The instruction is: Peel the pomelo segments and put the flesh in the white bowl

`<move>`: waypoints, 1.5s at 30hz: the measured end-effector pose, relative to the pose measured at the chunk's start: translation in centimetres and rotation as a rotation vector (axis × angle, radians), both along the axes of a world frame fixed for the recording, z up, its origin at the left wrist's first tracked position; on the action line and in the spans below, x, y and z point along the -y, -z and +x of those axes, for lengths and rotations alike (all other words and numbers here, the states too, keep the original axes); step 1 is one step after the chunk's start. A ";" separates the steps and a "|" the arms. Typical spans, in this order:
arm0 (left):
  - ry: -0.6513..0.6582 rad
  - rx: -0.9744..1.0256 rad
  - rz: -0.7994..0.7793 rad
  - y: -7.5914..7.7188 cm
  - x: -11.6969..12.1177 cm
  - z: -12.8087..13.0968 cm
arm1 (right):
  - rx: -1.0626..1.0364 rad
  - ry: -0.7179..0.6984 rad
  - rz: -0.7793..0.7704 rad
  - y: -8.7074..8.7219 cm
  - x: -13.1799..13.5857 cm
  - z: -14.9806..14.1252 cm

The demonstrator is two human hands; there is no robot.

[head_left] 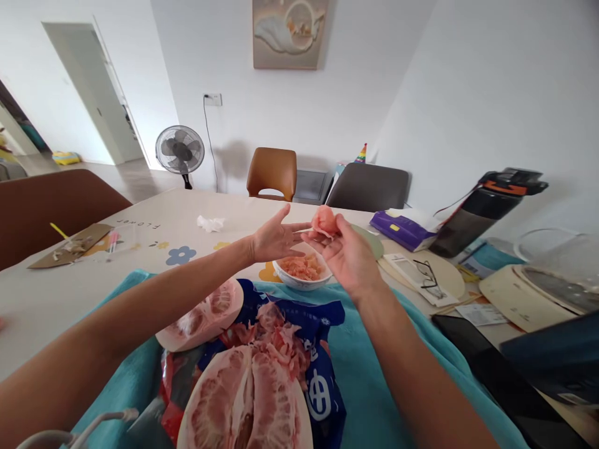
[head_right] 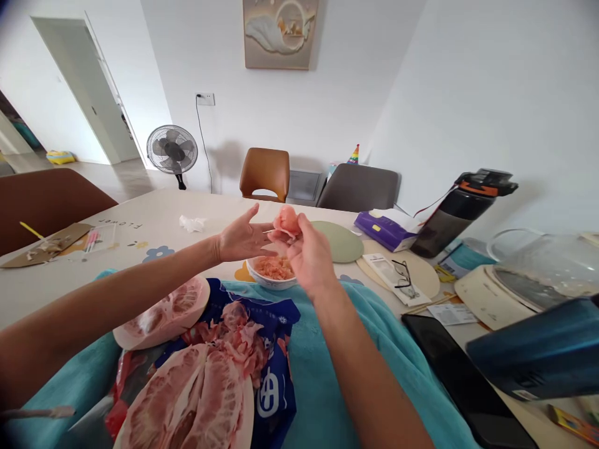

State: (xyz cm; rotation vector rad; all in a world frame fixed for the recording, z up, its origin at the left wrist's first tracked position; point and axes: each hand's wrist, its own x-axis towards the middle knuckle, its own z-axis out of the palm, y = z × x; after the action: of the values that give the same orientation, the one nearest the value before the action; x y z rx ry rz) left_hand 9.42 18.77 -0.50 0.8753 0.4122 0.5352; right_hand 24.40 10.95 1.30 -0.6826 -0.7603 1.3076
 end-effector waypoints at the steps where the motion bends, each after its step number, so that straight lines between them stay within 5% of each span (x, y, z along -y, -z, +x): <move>1: 0.023 0.024 0.004 0.1 -0.1 0.3 | -0.042 -0.021 0.006 0.4 -0.3 -0.3; 10: 0.037 0.049 0.000 0.5 -0.6 1.3 | 0.126 0.009 0.016 2.3 -1.2 0.0; 19: 0.005 -0.070 0.027 0.1 0.3 0.6 | -0.059 0.227 0.079 1.5 -1.7 0.9; 28: 0.092 0.027 0.052 -0.9 0.2 0.1 | 0.154 0.173 0.106 1.8 -1.3 0.7; 37: 0.073 0.021 -0.003 -0.8 0.2 -0.2 | 0.065 0.273 0.106 1.1 -1.2 1.2; 45: 0.002 0.017 0.062 -0.5 0.7 0.0 | -0.025 0.179 0.009 0.7 -0.9 1.2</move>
State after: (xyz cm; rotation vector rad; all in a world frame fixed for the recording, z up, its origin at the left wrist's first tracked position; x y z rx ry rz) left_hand 9.44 18.04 0.00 0.9299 0.3810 0.5551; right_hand 25.56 11.86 0.60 -0.7096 -0.6683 1.1470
